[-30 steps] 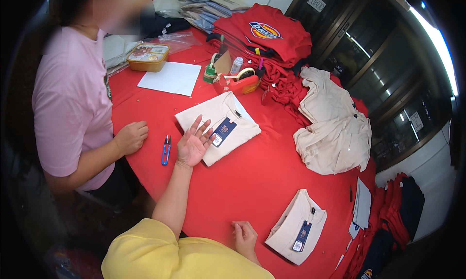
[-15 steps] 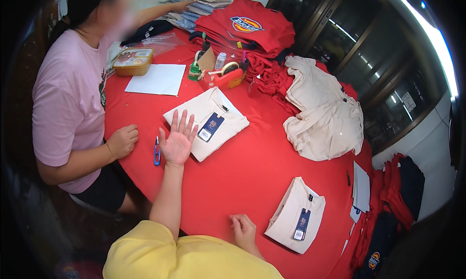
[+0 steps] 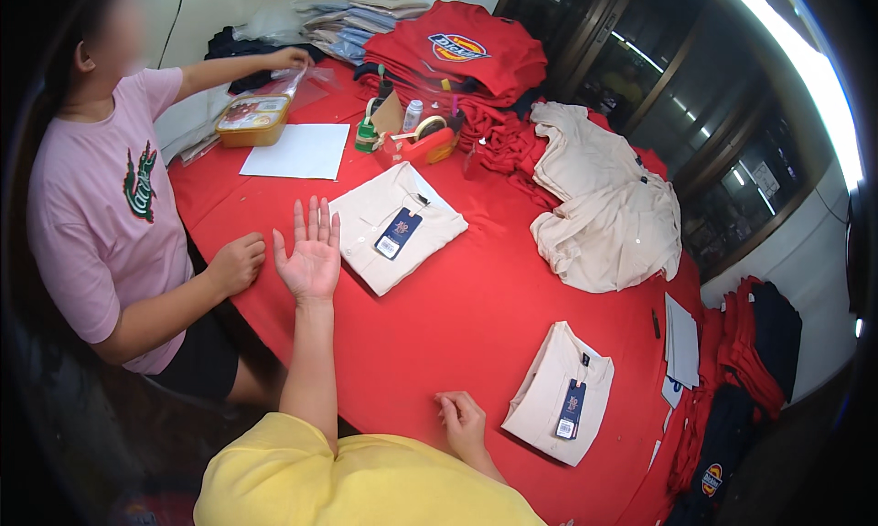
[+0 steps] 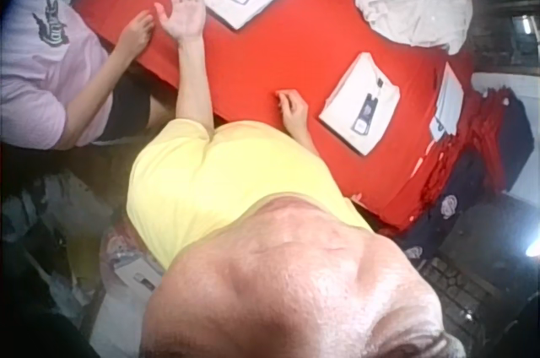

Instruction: The person folds shirts on a table and places them into plastic bags.

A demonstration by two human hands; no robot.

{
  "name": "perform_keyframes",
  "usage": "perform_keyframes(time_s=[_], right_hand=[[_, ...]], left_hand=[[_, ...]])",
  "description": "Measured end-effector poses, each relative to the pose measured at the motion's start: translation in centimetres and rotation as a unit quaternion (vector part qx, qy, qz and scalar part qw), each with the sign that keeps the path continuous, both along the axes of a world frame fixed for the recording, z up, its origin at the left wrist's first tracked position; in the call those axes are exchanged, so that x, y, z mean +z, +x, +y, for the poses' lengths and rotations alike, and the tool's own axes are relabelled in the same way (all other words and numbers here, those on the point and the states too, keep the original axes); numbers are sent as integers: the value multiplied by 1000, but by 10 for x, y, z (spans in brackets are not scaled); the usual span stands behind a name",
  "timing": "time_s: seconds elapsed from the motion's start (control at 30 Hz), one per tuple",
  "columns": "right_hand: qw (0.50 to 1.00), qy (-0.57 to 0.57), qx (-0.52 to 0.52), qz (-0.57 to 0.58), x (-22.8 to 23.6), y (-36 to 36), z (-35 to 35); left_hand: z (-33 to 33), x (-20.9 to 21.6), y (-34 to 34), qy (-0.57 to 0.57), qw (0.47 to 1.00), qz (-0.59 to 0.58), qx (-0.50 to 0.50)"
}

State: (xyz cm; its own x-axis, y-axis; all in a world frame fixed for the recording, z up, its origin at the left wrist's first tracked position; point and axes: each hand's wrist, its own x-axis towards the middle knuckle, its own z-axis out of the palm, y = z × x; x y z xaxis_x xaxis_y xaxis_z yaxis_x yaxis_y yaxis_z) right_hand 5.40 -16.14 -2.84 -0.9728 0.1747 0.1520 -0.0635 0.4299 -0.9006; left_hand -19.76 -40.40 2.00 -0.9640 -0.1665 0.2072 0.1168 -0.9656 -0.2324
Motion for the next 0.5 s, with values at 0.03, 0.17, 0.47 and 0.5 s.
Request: perform_keyframes(time_s=[0.03,0.17,0.47,0.5], right_hand=[[1000,-1,-1,-2,-1,0,0],[1000,4,3,2,-3,0,2],[1000,5,12,3,-2,-1,2],[1000,11,13,7,-4,-1,3]], left_hand=[[-1,1,1,-3,1000,-2,2],[-5,0,3,-51,998,-9,21],[-1,15,7,-310,929,-107,173],[2,15,5,-339,904,-143,217]])
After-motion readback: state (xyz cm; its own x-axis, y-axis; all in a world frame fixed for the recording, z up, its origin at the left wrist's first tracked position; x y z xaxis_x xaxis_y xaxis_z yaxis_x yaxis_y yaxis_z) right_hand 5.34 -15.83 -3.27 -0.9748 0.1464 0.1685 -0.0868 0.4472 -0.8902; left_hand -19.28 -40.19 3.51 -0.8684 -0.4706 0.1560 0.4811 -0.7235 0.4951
